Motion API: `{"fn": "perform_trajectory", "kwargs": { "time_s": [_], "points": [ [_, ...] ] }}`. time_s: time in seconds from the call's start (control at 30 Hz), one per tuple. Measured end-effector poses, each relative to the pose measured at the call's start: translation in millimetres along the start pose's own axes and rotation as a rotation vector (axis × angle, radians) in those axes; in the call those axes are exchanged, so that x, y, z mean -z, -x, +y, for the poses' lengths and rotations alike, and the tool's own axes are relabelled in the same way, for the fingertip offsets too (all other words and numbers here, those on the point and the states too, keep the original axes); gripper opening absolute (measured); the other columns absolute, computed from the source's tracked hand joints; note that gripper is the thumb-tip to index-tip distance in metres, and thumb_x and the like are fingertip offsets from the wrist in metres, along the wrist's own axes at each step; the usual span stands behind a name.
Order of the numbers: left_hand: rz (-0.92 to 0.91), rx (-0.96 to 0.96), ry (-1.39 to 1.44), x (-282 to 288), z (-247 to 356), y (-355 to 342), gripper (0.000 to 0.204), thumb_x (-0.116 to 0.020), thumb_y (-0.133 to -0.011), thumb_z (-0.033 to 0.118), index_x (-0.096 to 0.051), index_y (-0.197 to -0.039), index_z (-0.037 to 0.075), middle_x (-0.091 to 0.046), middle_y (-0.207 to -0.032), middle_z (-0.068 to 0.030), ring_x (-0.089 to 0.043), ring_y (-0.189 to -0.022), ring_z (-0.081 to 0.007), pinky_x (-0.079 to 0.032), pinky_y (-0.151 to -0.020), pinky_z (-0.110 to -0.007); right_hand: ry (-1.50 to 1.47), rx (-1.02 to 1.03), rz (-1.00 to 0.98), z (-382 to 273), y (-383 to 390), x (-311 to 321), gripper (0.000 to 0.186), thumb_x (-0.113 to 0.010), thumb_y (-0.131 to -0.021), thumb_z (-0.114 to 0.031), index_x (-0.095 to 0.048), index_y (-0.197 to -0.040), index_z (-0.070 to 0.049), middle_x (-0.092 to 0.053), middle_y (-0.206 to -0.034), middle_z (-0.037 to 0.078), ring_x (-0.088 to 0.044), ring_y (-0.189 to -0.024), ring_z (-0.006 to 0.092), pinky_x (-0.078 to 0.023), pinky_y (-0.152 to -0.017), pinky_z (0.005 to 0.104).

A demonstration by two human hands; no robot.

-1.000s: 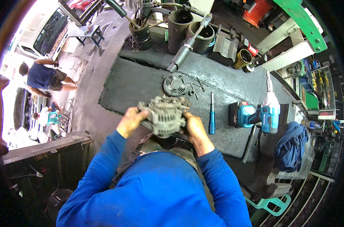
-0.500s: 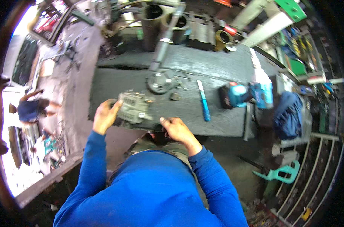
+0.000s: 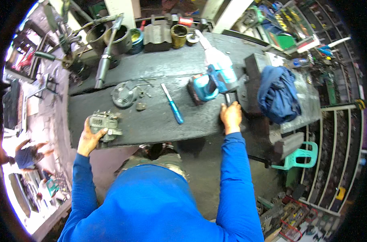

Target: The person disassembles an alternator on a workbench using a screwdriver and an impact driver, removes bolts and a cover, then uses a hammer to tap the housing. The person pours liquid from a plastic bottle into the alternator and continues to manipulate the component.

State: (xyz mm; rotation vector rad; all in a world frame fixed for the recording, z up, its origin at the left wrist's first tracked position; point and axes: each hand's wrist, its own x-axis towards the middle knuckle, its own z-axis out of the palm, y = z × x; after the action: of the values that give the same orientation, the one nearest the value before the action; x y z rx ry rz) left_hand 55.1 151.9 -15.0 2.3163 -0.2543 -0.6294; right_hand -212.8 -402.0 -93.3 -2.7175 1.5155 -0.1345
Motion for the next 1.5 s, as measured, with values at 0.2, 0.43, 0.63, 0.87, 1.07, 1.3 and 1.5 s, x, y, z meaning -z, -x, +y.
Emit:
{"fn": "perform_trajectory", "kwargs": {
  "time_s": [0.2, 0.43, 0.63, 0.87, 1.07, 1.3, 1.5],
  "points": [
    [-0.005, 0.056, -0.099, 10, 3, -5, 0.120, -0.096, -0.078, 0.055, -0.035, -0.166, 0.000, -0.068, -0.146, -0.0244, -0.064, -0.140, -0.0334, -0.048, -0.119, -0.042, -0.103, 0.016, -0.005, 32, -19, -13, 0.052, -0.074, -0.101, -0.039, -0.066, -0.126, 0.006, -0.074, -0.117, 0.032, -0.073, -0.114, 0.0500, -0.056, -0.097, 0.0593],
    [0.007, 0.092, -0.133, 10, 2, -7, 0.139, -0.095, -0.074, 0.066, -0.024, -0.168, -0.008, -0.060, -0.154, -0.0318, -0.057, -0.147, -0.0404, -0.044, -0.123, -0.043, -1.343, -0.371, -0.272, 25, 45, 38, 0.028, -0.063, -0.113, -0.038, -0.063, -0.112, -0.010, -0.055, -0.075, -0.002, -0.053, -0.057, 0.0101, -0.046, -0.051, 0.0291],
    [0.028, 0.059, -0.180, 7, 3, -12, 0.130, -0.093, -0.077, 0.065, -0.030, -0.168, -0.003, -0.063, -0.150, -0.0321, -0.059, -0.145, -0.0408, -0.046, -0.121, -0.044, -1.479, -0.213, -0.496, -9, 153, 83, 0.026, -0.062, -0.113, -0.030, -0.066, -0.109, -0.005, -0.063, -0.084, 0.004, -0.062, -0.065, 0.0145, -0.054, -0.060, 0.0329],
    [-0.015, -0.259, -0.215, 11, -3, -20, 0.128, -0.094, -0.074, 0.064, -0.034, -0.167, 0.000, -0.069, -0.144, -0.0276, -0.065, -0.136, -0.0435, -0.049, -0.117, -0.050, -1.054, 0.112, -0.605, -159, 220, 59, 0.026, -0.073, -0.104, -0.022, -0.069, -0.111, 0.002, -0.067, -0.077, 0.004, -0.061, -0.064, 0.0141, -0.051, -0.061, 0.0348],
    [-0.173, -0.196, -0.412, 22, 7, -27, 0.130, -0.091, -0.075, 0.064, -0.028, -0.171, 0.005, -0.064, -0.148, -0.0304, -0.061, -0.137, -0.0491, -0.042, -0.121, -0.056, -0.935, 0.200, -0.856, -212, 215, 50, 0.027, -0.068, -0.104, -0.020, -0.068, -0.111, 0.007, -0.070, -0.090, 0.020, -0.068, -0.087, 0.0277, -0.054, -0.082, 0.0450],
    [-0.258, -0.166, -0.289, 36, 3, -30, 0.129, -0.090, -0.079, 0.063, -0.023, -0.172, 0.004, -0.060, -0.150, -0.0346, -0.058, -0.142, -0.0492, -0.041, -0.124, -0.052, -0.900, 0.168, -0.773, -211, 226, 59, 0.032, -0.070, -0.104, -0.023, -0.067, -0.113, 0.008, -0.071, -0.089, 0.023, -0.066, -0.082, 0.0302, -0.053, -0.079, 0.0459],
    [-0.181, -0.124, -0.300, 22, 6, -30, 0.129, -0.092, -0.075, 0.066, -0.029, -0.170, 0.006, -0.063, -0.149, -0.0309, -0.059, -0.141, -0.0471, -0.045, -0.121, -0.051, -0.929, 0.229, -0.792, -217, 216, 67, 0.034, -0.069, -0.106, -0.026, -0.066, -0.113, 0.007, -0.069, -0.087, 0.024, -0.065, -0.079, 0.0317, -0.053, -0.077, 0.0461]
  ]
}}
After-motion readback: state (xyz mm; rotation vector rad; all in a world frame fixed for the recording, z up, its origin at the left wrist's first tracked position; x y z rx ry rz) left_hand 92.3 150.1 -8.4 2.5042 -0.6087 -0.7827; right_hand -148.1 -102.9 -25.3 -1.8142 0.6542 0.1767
